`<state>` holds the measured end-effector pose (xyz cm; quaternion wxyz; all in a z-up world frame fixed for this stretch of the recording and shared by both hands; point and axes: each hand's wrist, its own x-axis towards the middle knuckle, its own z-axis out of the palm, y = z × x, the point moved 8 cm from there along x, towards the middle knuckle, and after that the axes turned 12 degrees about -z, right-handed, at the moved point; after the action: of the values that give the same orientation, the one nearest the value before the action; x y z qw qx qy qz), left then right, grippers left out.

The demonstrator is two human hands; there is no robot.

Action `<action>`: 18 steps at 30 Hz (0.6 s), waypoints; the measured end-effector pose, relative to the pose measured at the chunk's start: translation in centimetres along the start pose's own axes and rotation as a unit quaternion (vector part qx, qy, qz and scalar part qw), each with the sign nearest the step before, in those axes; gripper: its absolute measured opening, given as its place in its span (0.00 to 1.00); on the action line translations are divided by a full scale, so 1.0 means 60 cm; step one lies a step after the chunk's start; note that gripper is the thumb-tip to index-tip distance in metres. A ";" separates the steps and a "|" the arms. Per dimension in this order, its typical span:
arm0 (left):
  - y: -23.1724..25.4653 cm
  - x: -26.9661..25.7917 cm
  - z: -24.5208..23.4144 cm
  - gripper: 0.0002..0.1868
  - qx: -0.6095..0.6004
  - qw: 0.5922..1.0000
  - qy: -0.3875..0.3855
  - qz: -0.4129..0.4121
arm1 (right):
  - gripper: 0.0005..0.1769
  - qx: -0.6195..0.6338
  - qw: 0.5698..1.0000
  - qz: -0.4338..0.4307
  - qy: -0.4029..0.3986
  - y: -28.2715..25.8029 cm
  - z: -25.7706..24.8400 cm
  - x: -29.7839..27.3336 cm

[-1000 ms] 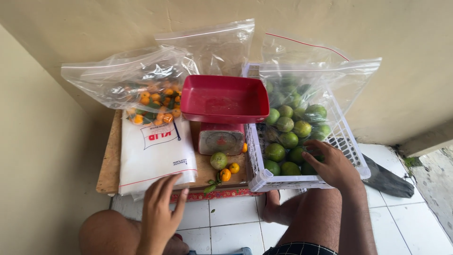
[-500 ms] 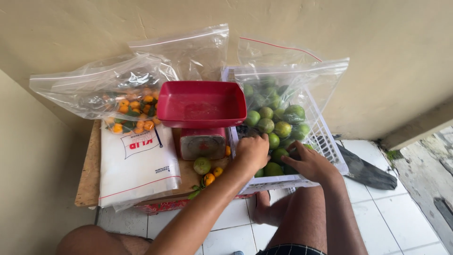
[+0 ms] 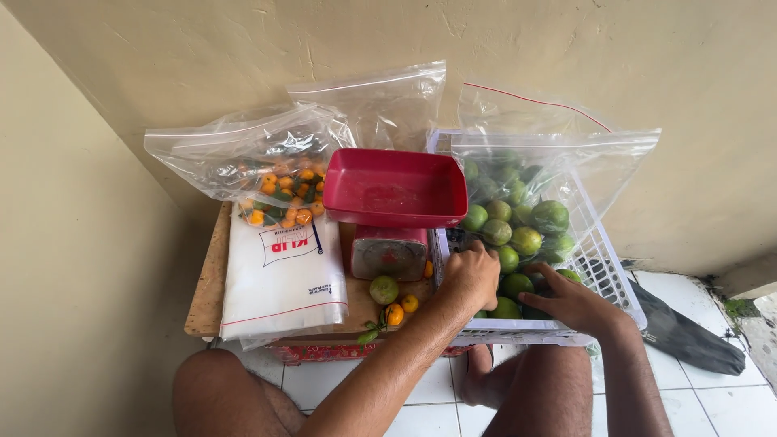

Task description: Weighing limes on a scale and packing them into plastic zip-lock bags.

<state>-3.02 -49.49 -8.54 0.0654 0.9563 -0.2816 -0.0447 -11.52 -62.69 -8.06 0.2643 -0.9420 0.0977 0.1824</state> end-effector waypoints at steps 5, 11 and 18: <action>0.003 0.003 -0.018 0.37 -0.074 0.997 0.005 0.010 | 0.37 -0.045 0.999 -0.001 0.011 0.036 0.005 0.054; 0.002 -0.037 -0.076 0.34 -0.148 0.982 0.099 0.057 | 0.38 -0.128 0.991 -0.012 0.027 0.124 0.040 0.109; -0.016 -0.061 -0.118 0.36 -0.235 0.963 0.123 0.045 | 0.41 -0.148 0.969 -0.060 0.189 0.028 -0.014 0.057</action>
<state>-4.71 -46.02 -1.55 0.3245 0.8984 -0.2959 0.0110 -8.59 -64.84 -9.50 0.1089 -0.9922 0.0608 -0.0032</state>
